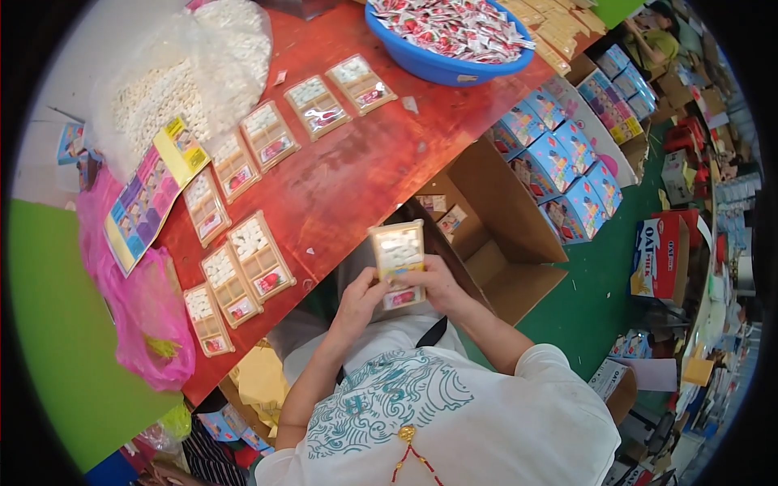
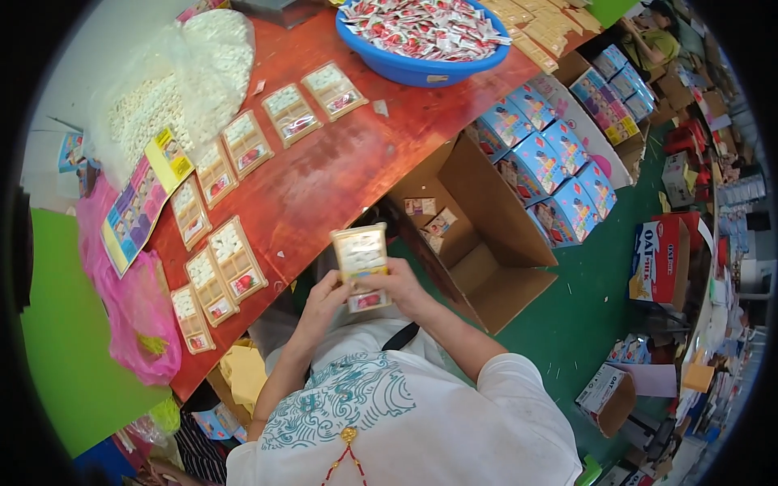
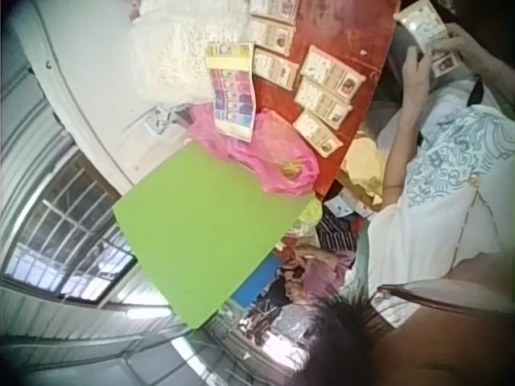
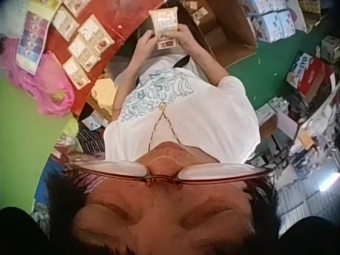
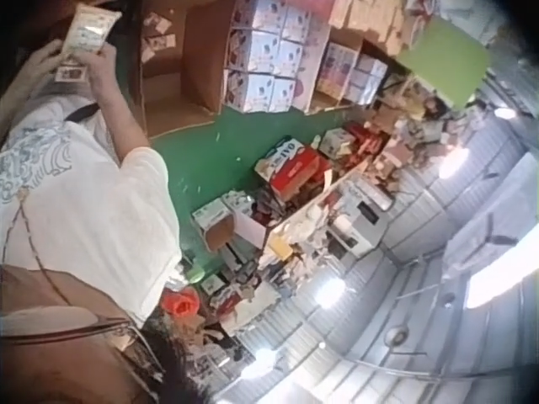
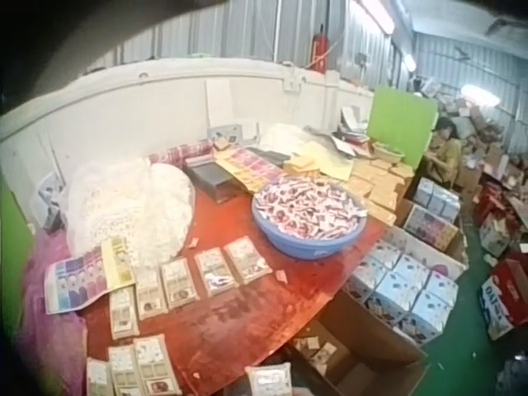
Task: Packaging small white items into plastic bags and sealing them with decorative cardboard headers.
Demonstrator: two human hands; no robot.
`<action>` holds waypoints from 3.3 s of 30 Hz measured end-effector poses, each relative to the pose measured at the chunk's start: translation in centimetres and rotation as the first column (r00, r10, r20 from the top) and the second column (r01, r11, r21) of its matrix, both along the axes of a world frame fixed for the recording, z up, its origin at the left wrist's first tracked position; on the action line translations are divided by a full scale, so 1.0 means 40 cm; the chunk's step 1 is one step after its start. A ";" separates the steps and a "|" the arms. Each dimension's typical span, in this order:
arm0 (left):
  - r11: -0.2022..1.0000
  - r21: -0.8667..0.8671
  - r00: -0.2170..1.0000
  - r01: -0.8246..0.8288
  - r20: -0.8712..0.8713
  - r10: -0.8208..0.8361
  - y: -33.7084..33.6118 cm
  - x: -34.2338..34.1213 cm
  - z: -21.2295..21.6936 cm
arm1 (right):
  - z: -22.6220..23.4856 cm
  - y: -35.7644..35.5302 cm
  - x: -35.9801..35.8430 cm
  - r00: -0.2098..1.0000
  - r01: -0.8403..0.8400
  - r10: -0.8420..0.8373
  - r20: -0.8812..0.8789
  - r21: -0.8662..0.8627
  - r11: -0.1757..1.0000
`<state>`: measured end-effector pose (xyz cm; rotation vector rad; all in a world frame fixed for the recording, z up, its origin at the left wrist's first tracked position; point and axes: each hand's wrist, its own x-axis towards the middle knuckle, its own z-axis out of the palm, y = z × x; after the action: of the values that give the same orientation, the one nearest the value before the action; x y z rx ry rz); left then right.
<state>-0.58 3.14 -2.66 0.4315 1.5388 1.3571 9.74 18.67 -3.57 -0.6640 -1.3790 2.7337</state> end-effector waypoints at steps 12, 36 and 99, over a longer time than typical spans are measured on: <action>0.968 0.205 0.483 -0.144 -0.839 0.250 -0.085 -0.030 0.127 | -0.455 0.462 0.311 0.606 0.782 -0.767 0.214 0.020 0.623; 0.937 0.162 0.390 -0.309 -0.877 0.280 -0.073 -0.140 0.094 | 0.155 0.052 -0.234 0.949 0.313 0.045 -0.311 0.948 -0.060; 0.342 0.395 0.517 -0.853 0.728 0.450 -0.439 -0.314 0.111 | 0.212 -0.168 -0.566 0.701 0.608 0.702 -0.127 0.621 -0.495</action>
<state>-13.14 -14.42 1.77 -0.2076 0.6033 2.5648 -12.90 11.95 4.90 0.7932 -2.4295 -0.0300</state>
